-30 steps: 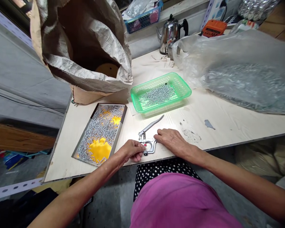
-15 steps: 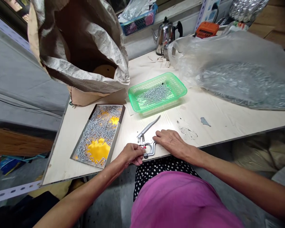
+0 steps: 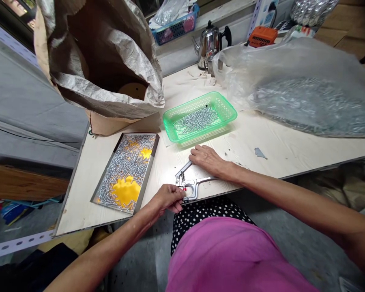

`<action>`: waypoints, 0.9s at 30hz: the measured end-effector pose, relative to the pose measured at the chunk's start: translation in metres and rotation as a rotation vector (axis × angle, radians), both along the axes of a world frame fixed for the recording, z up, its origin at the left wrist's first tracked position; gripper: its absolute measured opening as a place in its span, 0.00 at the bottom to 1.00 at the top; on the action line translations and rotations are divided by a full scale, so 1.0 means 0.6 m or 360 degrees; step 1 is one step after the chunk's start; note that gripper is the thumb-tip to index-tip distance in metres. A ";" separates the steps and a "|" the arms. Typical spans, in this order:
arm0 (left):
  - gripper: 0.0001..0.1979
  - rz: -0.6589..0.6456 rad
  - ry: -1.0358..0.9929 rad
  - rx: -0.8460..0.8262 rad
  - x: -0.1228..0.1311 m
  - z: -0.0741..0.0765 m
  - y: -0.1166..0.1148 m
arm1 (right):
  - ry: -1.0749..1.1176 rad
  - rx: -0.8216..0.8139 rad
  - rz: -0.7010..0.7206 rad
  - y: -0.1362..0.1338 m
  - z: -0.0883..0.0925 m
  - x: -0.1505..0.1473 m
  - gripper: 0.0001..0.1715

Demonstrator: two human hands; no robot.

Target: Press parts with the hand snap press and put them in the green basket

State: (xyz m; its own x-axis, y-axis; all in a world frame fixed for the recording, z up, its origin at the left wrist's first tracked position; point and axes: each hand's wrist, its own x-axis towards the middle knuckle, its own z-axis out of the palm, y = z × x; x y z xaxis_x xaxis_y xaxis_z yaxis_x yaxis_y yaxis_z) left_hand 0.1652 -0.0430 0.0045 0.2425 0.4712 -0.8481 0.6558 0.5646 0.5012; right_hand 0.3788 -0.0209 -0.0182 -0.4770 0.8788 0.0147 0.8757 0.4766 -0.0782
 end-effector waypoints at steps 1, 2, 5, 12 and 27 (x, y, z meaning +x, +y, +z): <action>0.14 0.0002 -0.0001 -0.0009 0.001 0.001 0.000 | -0.0021 0.0022 0.0044 0.005 -0.003 0.003 0.12; 0.14 0.0003 0.0001 -0.0017 0.001 0.002 0.000 | -0.0037 0.0042 0.0074 0.008 -0.005 0.005 0.11; 0.15 0.0006 0.0006 -0.0022 0.001 0.002 0.000 | -0.0061 0.0058 0.0090 0.010 -0.005 0.006 0.11; 0.15 0.0032 0.0035 -0.0004 0.001 -0.001 -0.002 | 0.0039 -0.0082 0.0099 -0.001 0.000 0.013 0.11; 0.12 0.0020 0.0028 -0.0012 0.005 -0.006 0.001 | 0.0272 -0.0177 0.0022 -0.064 0.001 0.071 0.50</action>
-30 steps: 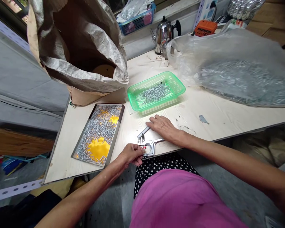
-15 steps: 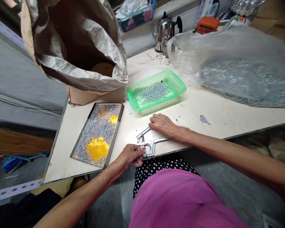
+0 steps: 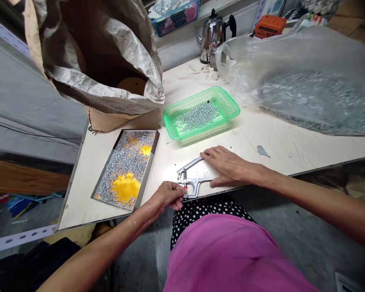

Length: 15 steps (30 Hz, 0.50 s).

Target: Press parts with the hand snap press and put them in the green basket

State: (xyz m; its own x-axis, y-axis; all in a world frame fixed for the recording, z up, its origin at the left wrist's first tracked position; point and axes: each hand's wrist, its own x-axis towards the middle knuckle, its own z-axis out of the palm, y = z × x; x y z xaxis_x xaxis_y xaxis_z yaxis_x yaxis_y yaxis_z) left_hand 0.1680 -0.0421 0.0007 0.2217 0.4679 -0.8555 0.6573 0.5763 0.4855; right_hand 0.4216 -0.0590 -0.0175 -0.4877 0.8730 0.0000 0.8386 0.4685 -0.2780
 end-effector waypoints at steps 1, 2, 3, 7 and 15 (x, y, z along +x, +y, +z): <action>0.12 -0.0007 0.0014 0.0003 0.001 0.000 0.000 | -0.0002 0.0020 0.0002 -0.003 0.001 -0.002 0.46; 0.11 -0.0024 0.0032 0.0000 0.001 0.002 0.000 | -0.0004 0.0025 0.0002 -0.006 0.003 -0.003 0.42; 0.11 -0.0060 0.0060 -0.0003 0.001 0.005 0.000 | -0.0010 0.0021 -0.0005 -0.008 0.003 -0.005 0.38; 0.14 -0.0493 0.0340 0.0562 -0.004 0.030 -0.012 | -0.0045 0.0016 -0.0072 -0.016 0.001 -0.012 0.30; 0.27 -0.1391 0.0224 0.1993 0.051 0.007 -0.007 | -0.0069 0.0039 -0.0129 -0.023 -0.006 -0.031 0.34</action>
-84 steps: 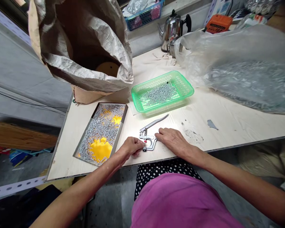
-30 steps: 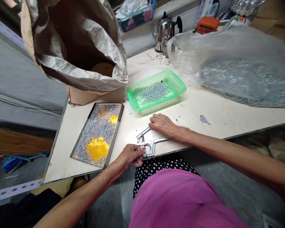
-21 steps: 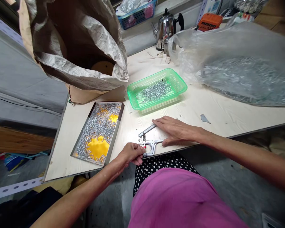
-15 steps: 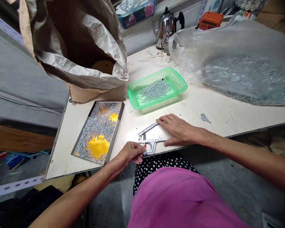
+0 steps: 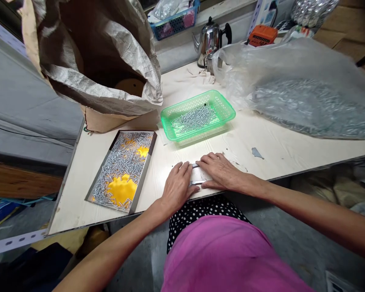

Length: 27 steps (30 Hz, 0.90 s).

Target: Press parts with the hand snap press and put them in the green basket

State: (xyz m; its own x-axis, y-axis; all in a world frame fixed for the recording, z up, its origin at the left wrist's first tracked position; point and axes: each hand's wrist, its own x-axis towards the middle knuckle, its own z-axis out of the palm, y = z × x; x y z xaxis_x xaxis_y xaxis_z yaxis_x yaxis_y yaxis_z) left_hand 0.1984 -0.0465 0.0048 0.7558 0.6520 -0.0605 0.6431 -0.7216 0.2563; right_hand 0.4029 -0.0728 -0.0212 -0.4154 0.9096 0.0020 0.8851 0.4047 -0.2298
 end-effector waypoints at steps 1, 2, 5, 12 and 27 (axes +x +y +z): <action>0.30 -0.0060 0.0001 0.0008 0.010 -0.010 0.007 | 0.0001 0.0000 -0.0001 -0.002 0.001 -0.001 0.36; 0.33 -0.0106 0.0011 0.0005 0.018 -0.019 0.014 | 0.0004 0.0000 -0.0007 -0.005 0.003 -0.001 0.39; 0.33 -0.0189 0.0090 -0.0034 0.033 -0.029 0.030 | 0.0006 0.0012 -0.0042 -0.014 0.008 0.000 0.40; 0.18 -0.0117 0.0049 -0.0106 0.027 -0.029 0.044 | -0.0021 -0.0035 0.0006 -0.001 -0.003 -0.019 0.11; 0.24 0.0116 -0.0331 0.0224 0.013 -0.075 -0.046 | 0.0136 0.0042 0.0042 0.045 0.004 0.015 0.20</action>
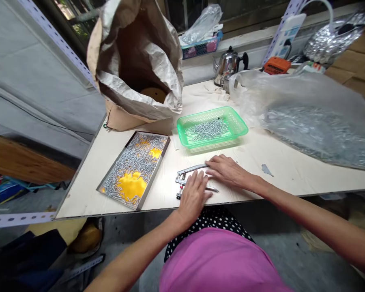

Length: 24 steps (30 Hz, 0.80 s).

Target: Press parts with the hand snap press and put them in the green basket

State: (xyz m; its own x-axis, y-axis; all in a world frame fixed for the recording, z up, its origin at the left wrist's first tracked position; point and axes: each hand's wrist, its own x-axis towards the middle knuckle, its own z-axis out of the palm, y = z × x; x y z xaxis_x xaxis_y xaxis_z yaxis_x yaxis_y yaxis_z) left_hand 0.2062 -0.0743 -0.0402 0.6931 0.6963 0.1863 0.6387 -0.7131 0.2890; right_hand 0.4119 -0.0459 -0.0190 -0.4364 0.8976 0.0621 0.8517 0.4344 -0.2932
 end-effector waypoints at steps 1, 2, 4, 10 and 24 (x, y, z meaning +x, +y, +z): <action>0.25 -0.0021 -0.0029 -0.0023 -0.001 -0.005 -0.013 | -0.0013 0.0027 -0.0033 0.007 -0.004 -0.001 0.17; 0.25 -0.0040 -0.0049 -0.0052 -0.002 -0.009 -0.023 | -0.0038 0.0064 -0.0059 0.016 -0.008 -0.003 0.16; 0.26 -0.0082 -0.0075 -0.0109 -0.005 -0.011 -0.033 | -0.0085 0.0128 -0.0073 0.037 -0.013 -0.003 0.14; 0.31 -0.0147 -0.0127 -0.0182 -0.007 -0.005 -0.024 | -0.0212 0.0129 -0.0058 0.070 0.009 -0.041 0.10; 0.11 0.0395 -0.0166 0.0295 -0.219 0.107 -0.023 | 0.0047 0.0297 0.0952 0.043 -0.006 -0.208 0.10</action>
